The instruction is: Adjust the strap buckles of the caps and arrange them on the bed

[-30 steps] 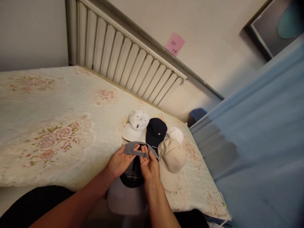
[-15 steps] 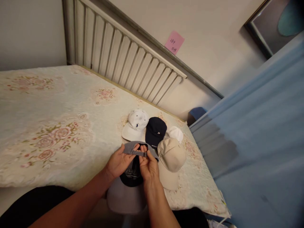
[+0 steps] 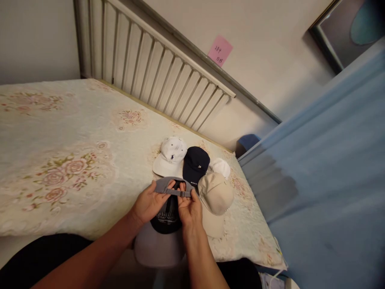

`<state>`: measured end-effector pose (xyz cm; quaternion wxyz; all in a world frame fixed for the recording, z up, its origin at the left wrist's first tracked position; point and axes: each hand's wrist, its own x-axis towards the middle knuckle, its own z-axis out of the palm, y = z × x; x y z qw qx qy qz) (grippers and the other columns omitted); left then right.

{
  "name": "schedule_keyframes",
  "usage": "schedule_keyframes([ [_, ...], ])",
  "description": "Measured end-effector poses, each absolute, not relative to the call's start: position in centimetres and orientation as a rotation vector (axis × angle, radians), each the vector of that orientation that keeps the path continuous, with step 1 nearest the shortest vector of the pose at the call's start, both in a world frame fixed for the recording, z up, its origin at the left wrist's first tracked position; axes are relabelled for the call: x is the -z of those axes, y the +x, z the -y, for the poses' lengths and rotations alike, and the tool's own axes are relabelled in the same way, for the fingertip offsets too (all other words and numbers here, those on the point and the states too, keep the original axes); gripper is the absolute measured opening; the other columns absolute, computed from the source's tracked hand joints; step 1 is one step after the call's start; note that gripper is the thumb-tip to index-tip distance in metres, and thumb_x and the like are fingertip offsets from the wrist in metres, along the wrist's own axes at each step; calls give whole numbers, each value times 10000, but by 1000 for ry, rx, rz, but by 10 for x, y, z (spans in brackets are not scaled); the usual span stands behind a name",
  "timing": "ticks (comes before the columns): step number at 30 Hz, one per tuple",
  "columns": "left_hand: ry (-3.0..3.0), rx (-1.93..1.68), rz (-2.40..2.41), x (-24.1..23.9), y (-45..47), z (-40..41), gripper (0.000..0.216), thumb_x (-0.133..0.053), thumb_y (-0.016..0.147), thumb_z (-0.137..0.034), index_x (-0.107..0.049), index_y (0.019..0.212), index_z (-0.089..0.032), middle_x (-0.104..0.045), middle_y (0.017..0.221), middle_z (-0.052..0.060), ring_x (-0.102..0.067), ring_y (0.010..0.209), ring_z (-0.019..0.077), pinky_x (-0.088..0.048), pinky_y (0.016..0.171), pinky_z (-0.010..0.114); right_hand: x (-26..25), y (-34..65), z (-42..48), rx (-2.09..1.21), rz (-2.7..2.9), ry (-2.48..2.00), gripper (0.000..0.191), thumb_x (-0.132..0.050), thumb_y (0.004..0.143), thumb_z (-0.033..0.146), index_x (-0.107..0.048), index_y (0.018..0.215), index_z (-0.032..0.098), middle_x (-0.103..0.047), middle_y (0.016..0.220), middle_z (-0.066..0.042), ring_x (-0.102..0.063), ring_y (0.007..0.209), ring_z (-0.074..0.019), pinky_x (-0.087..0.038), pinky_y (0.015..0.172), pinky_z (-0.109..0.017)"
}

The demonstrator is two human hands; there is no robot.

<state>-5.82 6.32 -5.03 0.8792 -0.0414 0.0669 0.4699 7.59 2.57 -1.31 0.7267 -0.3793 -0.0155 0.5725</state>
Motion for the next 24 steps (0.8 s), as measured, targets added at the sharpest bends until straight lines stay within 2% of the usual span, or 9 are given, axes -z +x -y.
schedule_keyframes([
  [7, -73, -985, -122, 50, -58, -63, 582, -374, 957, -314, -238, 1451, -36, -519, 1342, 236, -493, 1249, 281, -475, 1008, 396, 11, 66, -28, -1305, 77, -848, 180, -475, 865, 79, -646, 922, 85, -716, 1048, -118, -632, 1097, -157, -479, 991, -320],
  [13, -100, -981, -149, 47, -59, -63, 584, -379, 955, -310, -236, 1452, -39, -503, 1354, 245, -503, 1238, 289, -494, 987, 404, 11, 73, -29, -1293, 75, -862, 210, -427, 909, 147, -633, 918, 107, -686, 1128, -124, -605, 1142, -156, -481, 988, -340],
  [18, -83, -976, -130, 48, -58, -63, 584, -377, 957, -310, -236, 1449, -30, -497, 1361, 240, -493, 1249, 285, -492, 989, 402, 13, 76, -29, -1269, 86, -852, 219, -420, 924, 202, -625, 886, 135, -711, 1056, -110, -609, 1138, -164, -478, 991, -385],
  [24, -77, -977, -133, 49, -58, -63, 581, -367, 960, -308, -242, 1444, -11, -530, 1326, 247, -503, 1241, 281, -489, 992, 393, 13, 67, -31, -1276, 115, -856, 172, -482, 853, 73, -625, 944, 98, -699, 1087, -118, -615, 1127, -158, -473, 999, -338],
])
